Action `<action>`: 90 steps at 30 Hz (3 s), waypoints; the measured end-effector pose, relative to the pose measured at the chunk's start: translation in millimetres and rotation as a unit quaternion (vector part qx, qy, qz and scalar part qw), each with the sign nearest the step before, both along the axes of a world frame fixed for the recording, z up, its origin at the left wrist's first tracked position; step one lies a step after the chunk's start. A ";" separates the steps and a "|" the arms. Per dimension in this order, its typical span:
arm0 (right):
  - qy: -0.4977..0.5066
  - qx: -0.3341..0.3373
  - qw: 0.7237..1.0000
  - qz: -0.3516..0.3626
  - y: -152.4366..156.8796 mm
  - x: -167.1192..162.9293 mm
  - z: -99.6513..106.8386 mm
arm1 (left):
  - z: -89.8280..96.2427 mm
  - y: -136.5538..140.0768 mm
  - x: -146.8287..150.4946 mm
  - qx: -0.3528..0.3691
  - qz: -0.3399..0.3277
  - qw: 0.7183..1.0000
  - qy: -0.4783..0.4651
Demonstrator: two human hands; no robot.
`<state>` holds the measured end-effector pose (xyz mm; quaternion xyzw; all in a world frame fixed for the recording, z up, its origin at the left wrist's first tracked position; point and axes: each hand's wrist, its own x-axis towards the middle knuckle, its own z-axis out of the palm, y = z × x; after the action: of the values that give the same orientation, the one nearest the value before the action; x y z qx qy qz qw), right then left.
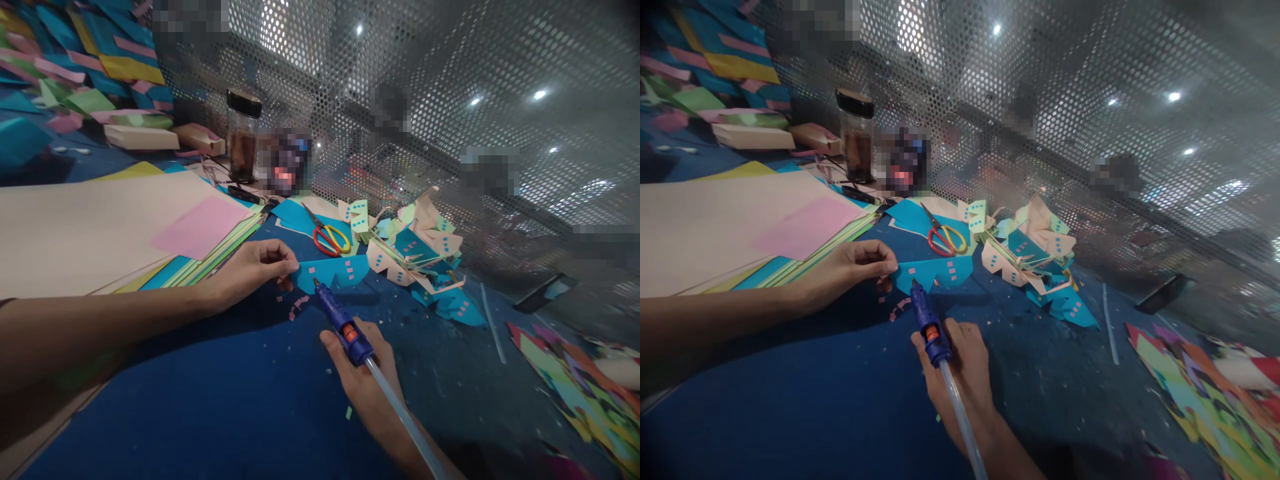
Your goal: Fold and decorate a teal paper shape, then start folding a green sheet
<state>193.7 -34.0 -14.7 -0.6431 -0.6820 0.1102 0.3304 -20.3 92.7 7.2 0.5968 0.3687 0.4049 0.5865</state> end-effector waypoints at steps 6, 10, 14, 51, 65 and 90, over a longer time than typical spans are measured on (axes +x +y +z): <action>0.014 0.024 1.000 -0.012 -2.9 -1.7 -0.1 | 0.2 0.3 -0.1 -0.002 0.001 1.000 -0.001; 0.036 0.059 0.997 -0.031 -3.4 -6.0 1.5 | 0.2 0.6 -0.3 -0.003 -0.004 1.000 -0.002; 0.077 0.032 0.995 -0.062 -2.6 -7.4 2.1 | -0.6 0.5 -0.5 -0.004 -0.001 1.000 0.000; 0.170 -0.200 0.965 0.004 7.0 18.2 25.9 | -15.6 29.2 -15.0 -0.006 0.110 0.992 -0.058; 0.361 -0.161 0.909 0.132 31.4 -8.9 40.4 | -11.5 32.8 -14.1 -0.011 0.136 0.988 -0.068; 0.360 -0.195 0.892 0.192 39.8 -28.4 29.1 | -11.6 39.4 -16.1 -0.018 0.152 0.984 -0.092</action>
<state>165.3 5.8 14.5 -0.4675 -0.5911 0.5264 0.3936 -36.4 132.2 -4.4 0.4832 0.4068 0.5359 0.5602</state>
